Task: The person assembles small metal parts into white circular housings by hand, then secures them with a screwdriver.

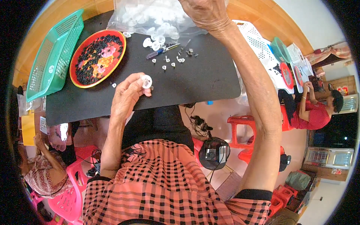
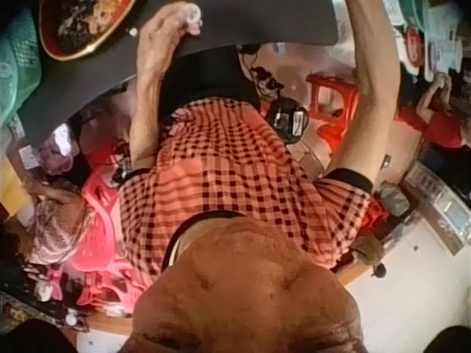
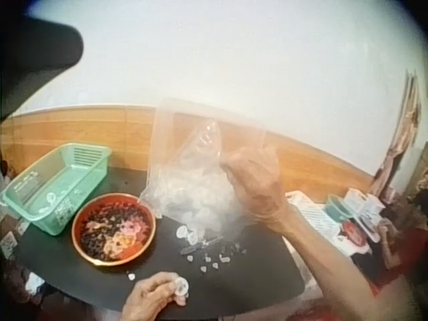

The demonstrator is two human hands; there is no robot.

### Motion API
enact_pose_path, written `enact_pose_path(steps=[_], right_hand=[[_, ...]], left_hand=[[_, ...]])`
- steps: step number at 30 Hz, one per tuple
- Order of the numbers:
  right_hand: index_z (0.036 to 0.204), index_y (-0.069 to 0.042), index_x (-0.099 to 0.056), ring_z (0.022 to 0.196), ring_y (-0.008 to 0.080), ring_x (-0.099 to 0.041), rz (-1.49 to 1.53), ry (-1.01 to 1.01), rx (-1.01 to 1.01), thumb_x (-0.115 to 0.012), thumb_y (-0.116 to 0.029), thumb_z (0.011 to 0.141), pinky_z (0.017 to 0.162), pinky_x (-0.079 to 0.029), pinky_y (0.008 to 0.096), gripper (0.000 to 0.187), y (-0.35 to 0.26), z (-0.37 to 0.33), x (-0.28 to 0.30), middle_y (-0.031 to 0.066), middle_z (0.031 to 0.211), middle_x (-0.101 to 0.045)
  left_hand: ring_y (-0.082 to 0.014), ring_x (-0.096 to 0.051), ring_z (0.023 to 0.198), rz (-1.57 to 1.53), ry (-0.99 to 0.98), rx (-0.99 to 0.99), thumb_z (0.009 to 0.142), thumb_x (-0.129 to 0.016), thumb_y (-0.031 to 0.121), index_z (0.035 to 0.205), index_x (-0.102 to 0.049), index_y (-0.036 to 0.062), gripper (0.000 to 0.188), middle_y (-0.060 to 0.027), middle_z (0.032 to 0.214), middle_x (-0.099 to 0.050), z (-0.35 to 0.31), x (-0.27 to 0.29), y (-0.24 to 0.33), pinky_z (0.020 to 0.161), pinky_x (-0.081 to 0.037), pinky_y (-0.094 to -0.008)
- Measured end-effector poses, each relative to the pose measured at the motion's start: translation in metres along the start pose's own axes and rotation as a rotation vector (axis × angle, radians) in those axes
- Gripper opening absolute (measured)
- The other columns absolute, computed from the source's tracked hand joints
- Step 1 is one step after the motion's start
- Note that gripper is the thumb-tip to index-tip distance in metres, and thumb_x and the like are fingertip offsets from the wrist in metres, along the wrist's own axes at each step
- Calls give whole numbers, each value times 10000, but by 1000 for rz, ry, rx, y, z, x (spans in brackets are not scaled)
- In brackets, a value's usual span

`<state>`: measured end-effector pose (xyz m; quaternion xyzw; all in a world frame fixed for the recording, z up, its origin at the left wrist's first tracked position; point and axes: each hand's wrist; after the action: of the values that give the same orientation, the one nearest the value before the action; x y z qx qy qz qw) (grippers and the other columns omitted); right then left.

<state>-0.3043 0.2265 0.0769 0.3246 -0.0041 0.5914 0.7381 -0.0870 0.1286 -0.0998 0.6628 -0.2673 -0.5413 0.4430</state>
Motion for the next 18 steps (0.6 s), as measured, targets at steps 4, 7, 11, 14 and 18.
enact_pose_path(steps=[4, 7, 11, 14, 18], right_hand=[[892, -49, -615, 806, 265, -623, 43, 71, -48, -670, 7, 731, 709, -476, 352, 180, 3, 8, -1, 97, 830, -629], [893, -44, -618, 791, 268, -633, 34, 65, -72, -672, 1, 739, 694, -492, 340, 169, 8, 8, 0, 106, 842, -638], [885, -26, -619, 745, 271, -637, 46, 109, -186, -661, -14, 770, 661, -497, 331, 123, 9, 2, 1, 122, 824, -639], [884, -24, -619, 730, 271, -636, 66, 117, -269, -652, -20, 786, 653, -492, 329, 104, 11, -2, 0, 131, 811, -635], [880, -27, -616, 715, 268, -628, 32, 136, -378, -644, -17, 792, 638, -483, 327, 94, 7, 0, 5, 138, 791, -622]], left_hand=[[-123, -601, 726, -51, 14, -15, 918, -571, 172, 1030, -608, -9, 215, -59, 827, -629, -1, 1, -3, 655, -474, -233], [-122, -598, 728, -6, 0, -11, 922, -564, 169, 1036, -604, -10, 216, -59, 837, -627, 0, 4, -3, 667, -479, -238], [-122, -598, 728, -18, -6, -7, 926, -555, 162, 1034, -603, -11, 209, -60, 843, -626, -1, 2, -2, 696, -495, -250], [-122, -598, 729, -38, -8, -16, 927, -556, 165, 1032, -604, -11, 211, -61, 841, -626, -1, 2, -3, 700, -498, -254], [-124, -598, 742, -6, -10, -3, 924, -564, 175, 1028, -606, -13, 219, -65, 850, -624, 2, 2, -2, 695, -497, -255]])
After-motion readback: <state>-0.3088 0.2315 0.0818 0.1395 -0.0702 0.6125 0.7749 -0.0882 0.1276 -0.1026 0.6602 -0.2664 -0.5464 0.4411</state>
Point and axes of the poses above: each hand's wrist, its own z-axis towards the middle knuckle, its own x-axis out of the back of the hand, y = z × x
